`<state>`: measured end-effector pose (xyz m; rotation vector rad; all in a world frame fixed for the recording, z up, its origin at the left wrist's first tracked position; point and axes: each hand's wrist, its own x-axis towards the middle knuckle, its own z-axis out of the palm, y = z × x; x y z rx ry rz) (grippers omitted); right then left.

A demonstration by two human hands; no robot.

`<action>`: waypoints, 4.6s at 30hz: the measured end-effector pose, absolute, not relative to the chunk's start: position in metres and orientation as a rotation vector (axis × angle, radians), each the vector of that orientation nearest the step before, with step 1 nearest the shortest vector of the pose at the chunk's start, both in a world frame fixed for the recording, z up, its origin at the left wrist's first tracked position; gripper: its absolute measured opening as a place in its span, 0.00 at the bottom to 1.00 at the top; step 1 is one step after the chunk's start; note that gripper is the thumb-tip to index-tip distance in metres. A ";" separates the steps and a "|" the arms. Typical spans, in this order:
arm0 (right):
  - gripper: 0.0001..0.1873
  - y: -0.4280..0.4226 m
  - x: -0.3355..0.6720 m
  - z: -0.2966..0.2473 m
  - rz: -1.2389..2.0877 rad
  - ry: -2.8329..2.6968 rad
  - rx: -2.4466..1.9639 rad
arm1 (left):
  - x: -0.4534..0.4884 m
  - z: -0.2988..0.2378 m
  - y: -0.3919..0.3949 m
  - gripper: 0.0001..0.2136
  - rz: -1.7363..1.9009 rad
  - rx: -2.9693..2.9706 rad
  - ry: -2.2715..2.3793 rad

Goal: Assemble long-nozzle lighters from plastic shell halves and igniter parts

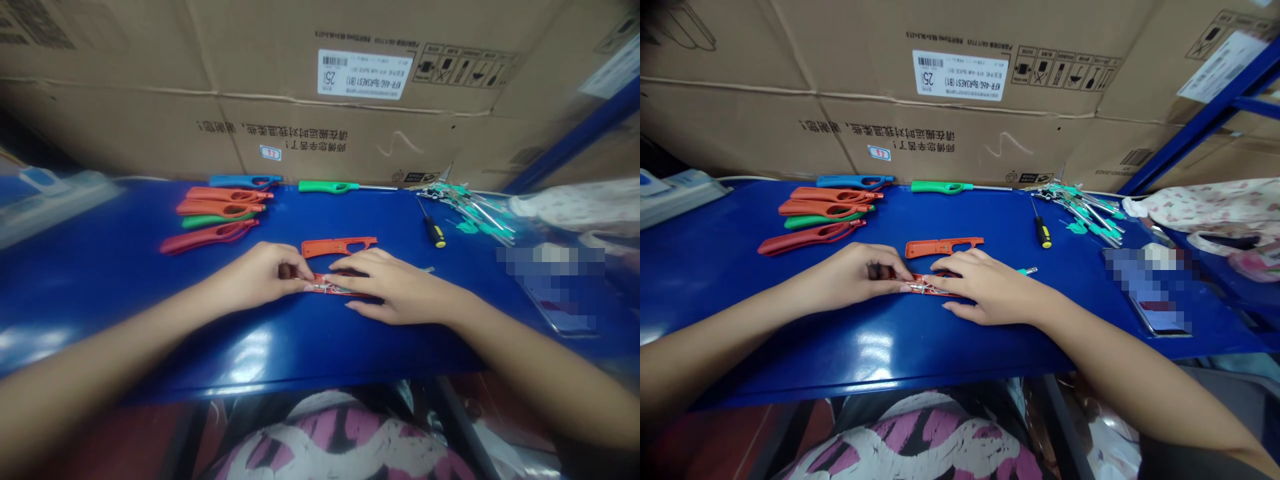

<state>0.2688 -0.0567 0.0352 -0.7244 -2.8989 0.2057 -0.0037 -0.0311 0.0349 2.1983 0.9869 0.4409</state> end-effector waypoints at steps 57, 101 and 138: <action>0.17 -0.057 0.265 0.031 0.329 -2.830 -0.743 | 0.000 0.036 -0.035 0.07 0.390 2.154 0.966; 0.21 -0.068 0.261 0.030 -0.182 -2.980 -0.628 | 0.002 0.043 -0.042 0.04 0.378 2.332 0.945; 0.08 -0.059 0.257 0.034 0.456 -2.283 -0.761 | 0.002 0.046 -0.052 0.07 0.906 2.570 0.773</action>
